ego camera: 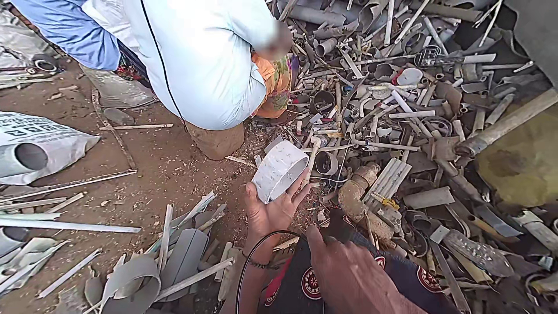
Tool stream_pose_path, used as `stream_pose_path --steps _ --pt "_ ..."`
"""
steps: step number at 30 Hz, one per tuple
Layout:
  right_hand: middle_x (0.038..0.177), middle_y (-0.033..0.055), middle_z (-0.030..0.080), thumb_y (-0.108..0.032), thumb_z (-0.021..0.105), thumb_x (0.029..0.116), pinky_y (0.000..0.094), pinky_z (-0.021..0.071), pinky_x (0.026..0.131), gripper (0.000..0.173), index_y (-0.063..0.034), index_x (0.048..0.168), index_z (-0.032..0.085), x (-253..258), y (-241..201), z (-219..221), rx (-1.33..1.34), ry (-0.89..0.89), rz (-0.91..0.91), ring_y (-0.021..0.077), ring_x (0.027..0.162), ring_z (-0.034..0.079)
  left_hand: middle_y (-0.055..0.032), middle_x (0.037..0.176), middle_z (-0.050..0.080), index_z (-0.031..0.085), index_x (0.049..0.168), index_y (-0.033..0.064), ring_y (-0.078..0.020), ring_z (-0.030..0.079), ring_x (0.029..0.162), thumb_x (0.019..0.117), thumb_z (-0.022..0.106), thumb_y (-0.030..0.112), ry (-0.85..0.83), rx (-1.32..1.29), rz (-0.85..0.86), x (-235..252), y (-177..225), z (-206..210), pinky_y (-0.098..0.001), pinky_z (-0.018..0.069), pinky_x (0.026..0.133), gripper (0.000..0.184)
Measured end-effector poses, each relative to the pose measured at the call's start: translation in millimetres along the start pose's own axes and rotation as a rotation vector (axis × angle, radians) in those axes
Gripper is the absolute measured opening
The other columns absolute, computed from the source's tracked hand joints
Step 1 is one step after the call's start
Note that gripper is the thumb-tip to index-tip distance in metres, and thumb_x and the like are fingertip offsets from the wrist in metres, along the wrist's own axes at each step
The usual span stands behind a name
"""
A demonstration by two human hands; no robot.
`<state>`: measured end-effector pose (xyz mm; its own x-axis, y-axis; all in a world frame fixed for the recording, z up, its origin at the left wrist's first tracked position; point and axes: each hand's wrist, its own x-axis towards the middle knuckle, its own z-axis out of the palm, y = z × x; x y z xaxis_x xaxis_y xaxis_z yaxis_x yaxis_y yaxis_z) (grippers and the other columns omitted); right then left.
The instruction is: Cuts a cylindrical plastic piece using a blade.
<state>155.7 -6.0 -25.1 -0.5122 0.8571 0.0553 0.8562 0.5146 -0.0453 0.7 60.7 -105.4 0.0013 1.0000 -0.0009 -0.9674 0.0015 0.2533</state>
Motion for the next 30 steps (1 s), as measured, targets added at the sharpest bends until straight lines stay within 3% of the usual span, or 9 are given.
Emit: stream_pose_path --steps 3,6,9,13,17,23,25,27,30 --pt "0.060 0.0111 0.060 -0.006 0.063 0.0915 0.0389 0.0490 0.042 0.014 -0.0028 0.105 0.068 12 11 6 -0.068 0.045 0.044 0.0295 0.050 0.065 -0.0246 0.146 0.052 0.045 0.147 0.0128 -0.0457 0.053 0.133 0.0571 0.088 0.062 0.030 0.005 -0.004 -2 3 0 -0.0586 0.0501 0.102 0.111" --pt "0.070 0.0141 0.065 -0.008 0.054 0.0995 0.0427 0.0537 0.052 0.018 -0.0021 0.115 0.063 19 14 -6 -0.030 -0.144 0.093 0.0333 0.063 0.070 -0.0220 0.148 0.051 0.040 0.151 0.0169 -0.0438 0.053 0.133 0.0619 0.080 0.073 0.115 0.064 -0.033 -2 -2 5 -0.0578 0.0506 0.101 0.112" --pt "0.062 0.0099 0.063 -0.008 0.062 0.0924 0.0382 0.0515 0.045 0.017 -0.0038 0.108 0.068 13 8 2 -0.025 -0.041 0.033 0.0282 0.053 0.068 -0.0231 0.150 0.047 0.032 0.154 0.0169 -0.0448 0.050 0.136 0.0707 0.075 0.072 0.179 0.093 0.019 0 0 10 -0.0587 0.0485 0.104 0.109" --pt "0.078 0.0175 0.068 -0.005 0.051 0.1015 0.0450 0.0543 0.057 0.022 -0.0015 0.121 0.061 31 19 -5 -0.051 -0.194 0.158 0.0369 0.071 0.072 -0.0219 0.144 0.054 0.038 0.150 0.0161 -0.0407 0.058 0.128 0.0680 0.077 0.071 0.207 0.082 -0.001 0 -3 11 -0.0521 0.0540 0.097 0.106" --pt "0.063 0.0098 0.063 -0.007 0.062 0.0927 0.0374 0.0518 0.045 0.015 -0.0036 0.106 0.067 17 7 10 -0.041 -0.041 0.001 0.0274 0.053 0.068 -0.0234 0.147 0.051 0.033 0.152 0.0174 -0.0444 0.055 0.131 0.0787 0.069 0.070 0.252 0.114 0.052 0 3 16 -0.0570 0.0518 0.100 0.097" --pt "0.079 0.0180 0.068 -0.005 0.048 0.1021 0.0452 0.0545 0.057 0.025 -0.0014 0.125 0.059 37 23 -7 -0.032 -0.223 0.142 0.0377 0.072 0.072 -0.0209 0.128 0.063 0.043 0.142 0.0109 -0.0362 0.066 0.114 0.0709 0.078 0.066 0.258 0.245 0.025 -1 1 13 -0.0471 0.0580 0.087 0.097" --pt "0.083 0.0179 0.068 -0.007 0.047 0.1041 0.0456 0.0554 0.062 0.025 -0.0019 0.127 0.058 34 15 -8 0.007 -0.297 0.122 0.0377 0.077 0.072 -0.0207 0.132 0.062 0.040 0.144 0.0125 -0.0366 0.064 0.118 0.0778 0.073 0.065 0.271 0.256 0.034 -2 2 15 -0.0469 0.0576 0.090 0.091" --pt "0.074 0.0165 0.067 -0.004 0.054 0.0988 0.0435 0.0537 0.052 0.020 -0.0010 0.116 0.064 35 22 4 -0.047 -0.097 0.110 0.0358 0.065 0.071 -0.0208 0.135 0.059 0.039 0.147 0.0147 -0.0372 0.063 0.120 0.0763 0.072 0.069 0.280 0.249 0.035 -2 5 15 -0.0484 0.0568 0.090 0.095" --pt "0.084 0.0202 0.069 -0.002 0.049 0.1013 0.0463 0.0538 0.059 0.030 -0.0001 0.129 0.058 43 27 -5 -0.047 -0.196 0.178 0.0395 0.076 0.072 -0.0219 0.138 0.056 0.038 0.148 0.0130 -0.0388 0.060 0.124 0.0811 0.071 0.063 0.286 0.239 0.035 -3 1 15 -0.0515 0.0547 0.095 0.090"
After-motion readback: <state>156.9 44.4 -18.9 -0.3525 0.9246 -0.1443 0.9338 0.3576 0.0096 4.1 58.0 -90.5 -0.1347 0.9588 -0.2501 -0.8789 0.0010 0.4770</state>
